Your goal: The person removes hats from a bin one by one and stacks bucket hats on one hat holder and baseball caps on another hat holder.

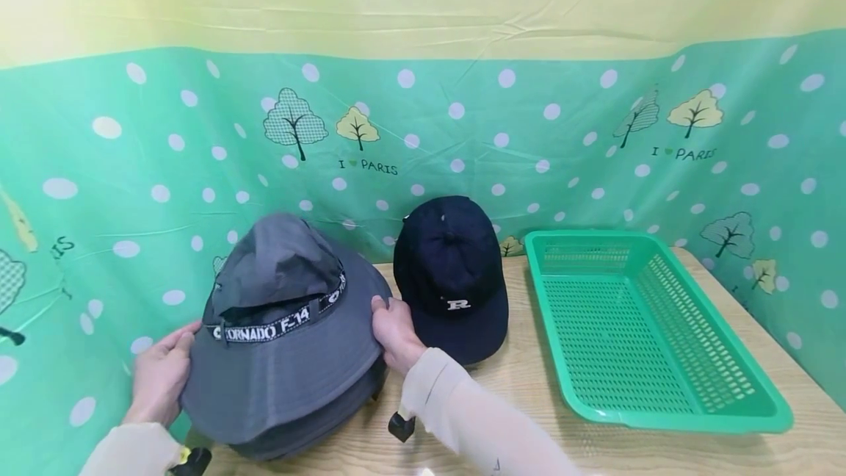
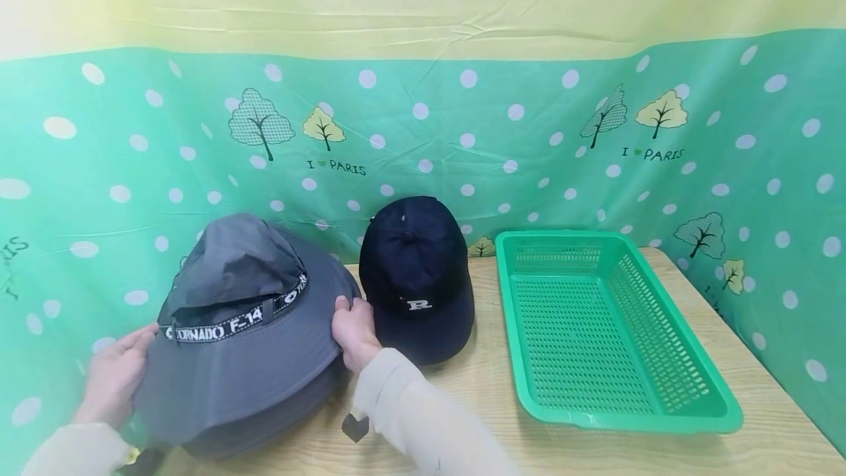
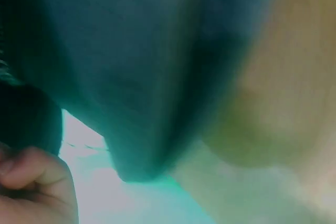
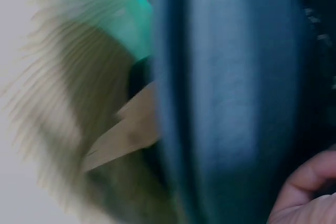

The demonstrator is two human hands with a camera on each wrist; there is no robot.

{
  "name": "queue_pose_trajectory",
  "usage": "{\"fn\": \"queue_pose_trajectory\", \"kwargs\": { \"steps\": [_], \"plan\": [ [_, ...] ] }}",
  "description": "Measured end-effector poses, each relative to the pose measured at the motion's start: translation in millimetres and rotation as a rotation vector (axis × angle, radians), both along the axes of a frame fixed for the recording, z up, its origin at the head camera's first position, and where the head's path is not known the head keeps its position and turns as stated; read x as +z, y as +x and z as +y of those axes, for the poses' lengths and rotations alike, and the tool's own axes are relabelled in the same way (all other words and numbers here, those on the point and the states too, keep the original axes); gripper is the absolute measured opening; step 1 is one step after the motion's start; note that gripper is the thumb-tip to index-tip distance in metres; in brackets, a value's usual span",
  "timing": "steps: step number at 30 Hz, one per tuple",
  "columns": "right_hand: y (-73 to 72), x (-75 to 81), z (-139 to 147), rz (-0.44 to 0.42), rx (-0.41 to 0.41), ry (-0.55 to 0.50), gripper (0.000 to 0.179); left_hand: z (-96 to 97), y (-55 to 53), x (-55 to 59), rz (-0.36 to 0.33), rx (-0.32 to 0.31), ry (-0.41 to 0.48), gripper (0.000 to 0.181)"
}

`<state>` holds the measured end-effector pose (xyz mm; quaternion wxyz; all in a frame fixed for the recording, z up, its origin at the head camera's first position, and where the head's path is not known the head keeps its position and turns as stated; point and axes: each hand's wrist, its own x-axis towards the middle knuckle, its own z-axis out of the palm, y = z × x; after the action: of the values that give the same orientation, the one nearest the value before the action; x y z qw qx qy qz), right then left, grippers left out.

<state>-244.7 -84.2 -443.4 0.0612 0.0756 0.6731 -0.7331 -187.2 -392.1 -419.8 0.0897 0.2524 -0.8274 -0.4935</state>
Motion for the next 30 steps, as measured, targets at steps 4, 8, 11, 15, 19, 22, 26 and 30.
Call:
{"fn": "queue_pose_trajectory", "kwargs": {
  "steps": [4,8,11,15,19,22,26,30],
  "plan": [
    [0.3,-9.9,-1,0.039,-0.011,0.131,0.028,-0.1,-1.5,-19.1,0.042,-0.063,-0.122,0.052],
    [-1.4,-17.4,-3,0.077,-0.027,0.241,0.026,1.8,-6.2,-33.5,0.134,-0.156,-0.329,0.044],
    [-2.3,-22.8,-5,0.118,-0.055,0.391,0.024,0.9,-8.3,-39.4,0.173,-0.208,-0.471,0.039],
    [-2.9,-30.4,-8,0.162,-0.090,0.562,0.024,-3.9,-12.3,-44.6,0.177,-0.266,-0.607,0.025],
    [-5.7,-36.9,-10,0.195,-0.102,0.562,0.025,-8.3,-18.3,-47.6,0.159,-0.318,-0.672,0.016],
    [-8.1,-39.7,-10,0.203,-0.108,0.514,0.026,-9.7,-20.9,-46.7,0.130,-0.344,-0.686,0.014],
    [-8.4,-42.8,-9,0.146,-0.093,0.453,0.029,-9.4,-22.0,-44.0,0.109,-0.372,-0.695,0.012],
    [-6.2,-44.6,-9,0.096,-0.075,0.385,0.032,-9.8,-20.4,-43.3,0.093,-0.380,-0.703,0.009]
  ]
}}
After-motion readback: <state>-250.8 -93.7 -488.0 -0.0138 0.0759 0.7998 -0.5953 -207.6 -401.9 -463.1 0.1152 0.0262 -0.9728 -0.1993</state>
